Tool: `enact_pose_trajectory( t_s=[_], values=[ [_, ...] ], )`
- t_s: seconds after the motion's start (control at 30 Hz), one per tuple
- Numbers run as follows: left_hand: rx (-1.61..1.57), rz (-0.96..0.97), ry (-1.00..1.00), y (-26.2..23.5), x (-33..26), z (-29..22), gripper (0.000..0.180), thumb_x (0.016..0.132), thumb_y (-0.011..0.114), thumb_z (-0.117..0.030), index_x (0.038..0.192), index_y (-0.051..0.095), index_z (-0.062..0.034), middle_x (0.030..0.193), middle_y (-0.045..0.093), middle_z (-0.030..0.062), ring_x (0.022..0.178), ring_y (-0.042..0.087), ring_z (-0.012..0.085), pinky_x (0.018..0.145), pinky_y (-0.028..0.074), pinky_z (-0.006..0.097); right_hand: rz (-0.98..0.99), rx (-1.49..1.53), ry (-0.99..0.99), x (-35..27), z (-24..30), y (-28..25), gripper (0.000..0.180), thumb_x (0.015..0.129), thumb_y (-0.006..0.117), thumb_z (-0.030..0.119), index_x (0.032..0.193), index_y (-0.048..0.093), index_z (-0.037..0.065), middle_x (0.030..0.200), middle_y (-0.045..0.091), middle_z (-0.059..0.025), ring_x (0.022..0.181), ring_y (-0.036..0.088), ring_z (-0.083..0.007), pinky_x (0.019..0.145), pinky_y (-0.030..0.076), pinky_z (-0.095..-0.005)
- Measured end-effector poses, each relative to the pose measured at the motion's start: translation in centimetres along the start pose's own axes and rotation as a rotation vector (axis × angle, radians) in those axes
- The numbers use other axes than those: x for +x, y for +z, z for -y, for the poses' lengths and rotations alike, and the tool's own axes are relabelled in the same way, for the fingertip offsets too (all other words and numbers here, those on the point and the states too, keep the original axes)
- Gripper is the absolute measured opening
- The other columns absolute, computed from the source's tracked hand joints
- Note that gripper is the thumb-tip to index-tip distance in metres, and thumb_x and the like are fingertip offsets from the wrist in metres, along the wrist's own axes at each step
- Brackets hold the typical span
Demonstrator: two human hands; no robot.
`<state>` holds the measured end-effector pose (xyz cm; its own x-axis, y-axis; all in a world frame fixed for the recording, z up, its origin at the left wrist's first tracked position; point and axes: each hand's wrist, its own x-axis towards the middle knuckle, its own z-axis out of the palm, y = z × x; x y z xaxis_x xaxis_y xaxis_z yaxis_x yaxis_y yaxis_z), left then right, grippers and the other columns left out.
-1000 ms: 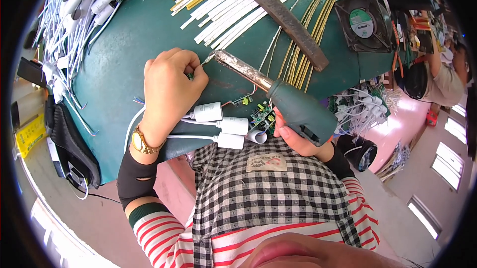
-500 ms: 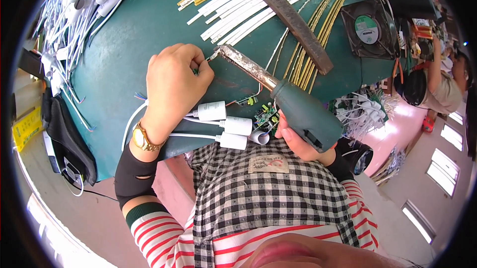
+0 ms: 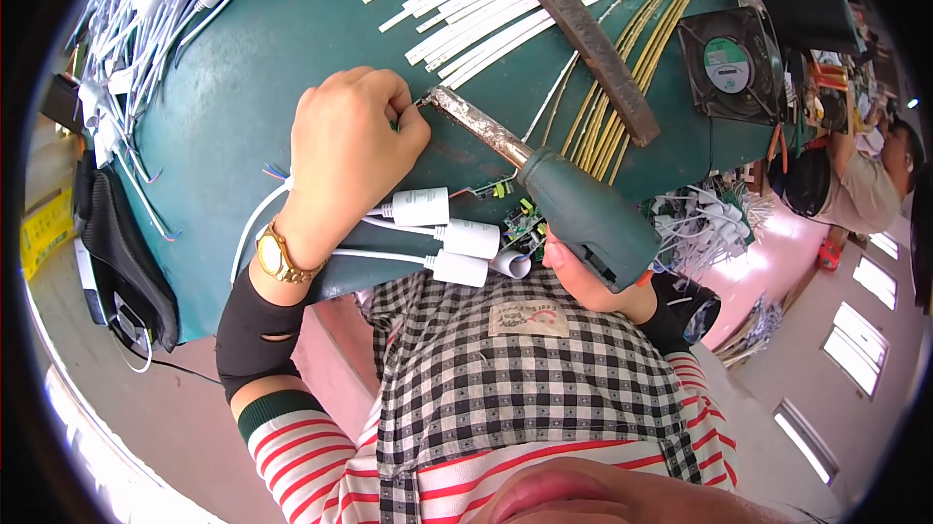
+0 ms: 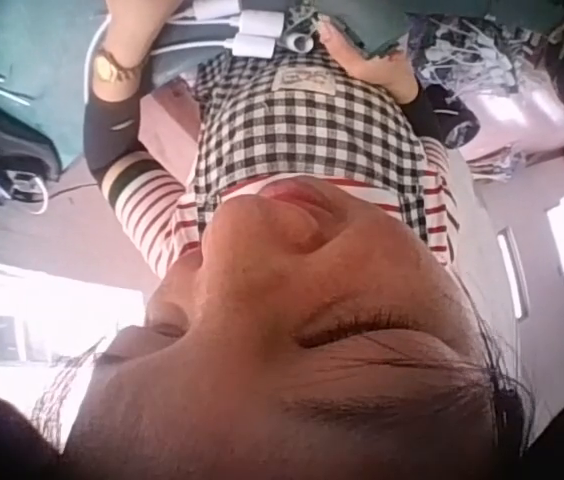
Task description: The person applies hot glue to secure small electronic components and wires onto a series of plastic tubes using a hot glue gun.
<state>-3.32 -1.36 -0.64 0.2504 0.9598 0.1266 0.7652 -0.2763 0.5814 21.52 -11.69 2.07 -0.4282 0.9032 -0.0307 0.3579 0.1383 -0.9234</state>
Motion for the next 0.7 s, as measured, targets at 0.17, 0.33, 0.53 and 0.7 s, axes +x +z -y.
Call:
enact_pose_trajectory(
  t_s=[0.17,0.33,0.53,0.7],
  values=[
    [-0.002,0.002,-0.008,0.0,0.0,0.0,0.007,0.069,0.066,-0.009,0.067,0.060,-0.0059,0.067,0.060,0.0077,0.069,0.059,0.0284,0.063,0.043,0.039,-0.043,-0.111,-0.066,0.5,0.7,-0.1,0.018,0.078,0.065,0.000,0.095,0.062,0.001,0.084,0.062,-0.0076,0.069,0.062,-0.0181,0.061,0.050,-0.0288],
    [-0.005,-0.004,-0.006,0.2,0.0,0.1,0.007,0.069,0.065,-0.009,0.067,0.060,-0.0060,0.068,0.060,0.0079,0.069,0.059,0.0285,0.063,0.044,0.039,-0.078,-0.170,-0.090,0.9,0.8,-0.1,0.024,0.071,0.067,0.000,0.094,0.065,0.003,0.088,0.064,-0.0085,0.070,0.064,-0.0218,0.062,0.051,-0.0293],
    [-0.007,-0.007,-0.002,-0.1,0.0,0.0,0.007,0.069,0.064,-0.009,0.065,0.059,-0.0058,0.067,0.060,0.0079,0.069,0.059,0.0288,0.063,0.044,0.039,-0.030,-0.068,-0.036,-1.4,-1.1,0.0,0.033,0.087,0.057,0.000,0.120,0.052,-0.001,0.080,0.059,-0.0083,0.067,0.059,-0.0143,0.061,0.049,-0.0280],
    [-0.013,0.001,-0.006,-0.1,0.1,0.1,0.007,0.069,0.064,-0.009,0.065,0.060,-0.0055,0.067,0.060,0.0082,0.068,0.059,0.0290,0.063,0.044,0.039,-0.112,0.116,0.006,-1.5,-1.5,-0.2,0.038,0.091,0.055,0.004,0.128,0.047,0.002,0.084,0.058,-0.0103,0.068,0.057,-0.0133,0.060,0.047,-0.0267]
  ],
)
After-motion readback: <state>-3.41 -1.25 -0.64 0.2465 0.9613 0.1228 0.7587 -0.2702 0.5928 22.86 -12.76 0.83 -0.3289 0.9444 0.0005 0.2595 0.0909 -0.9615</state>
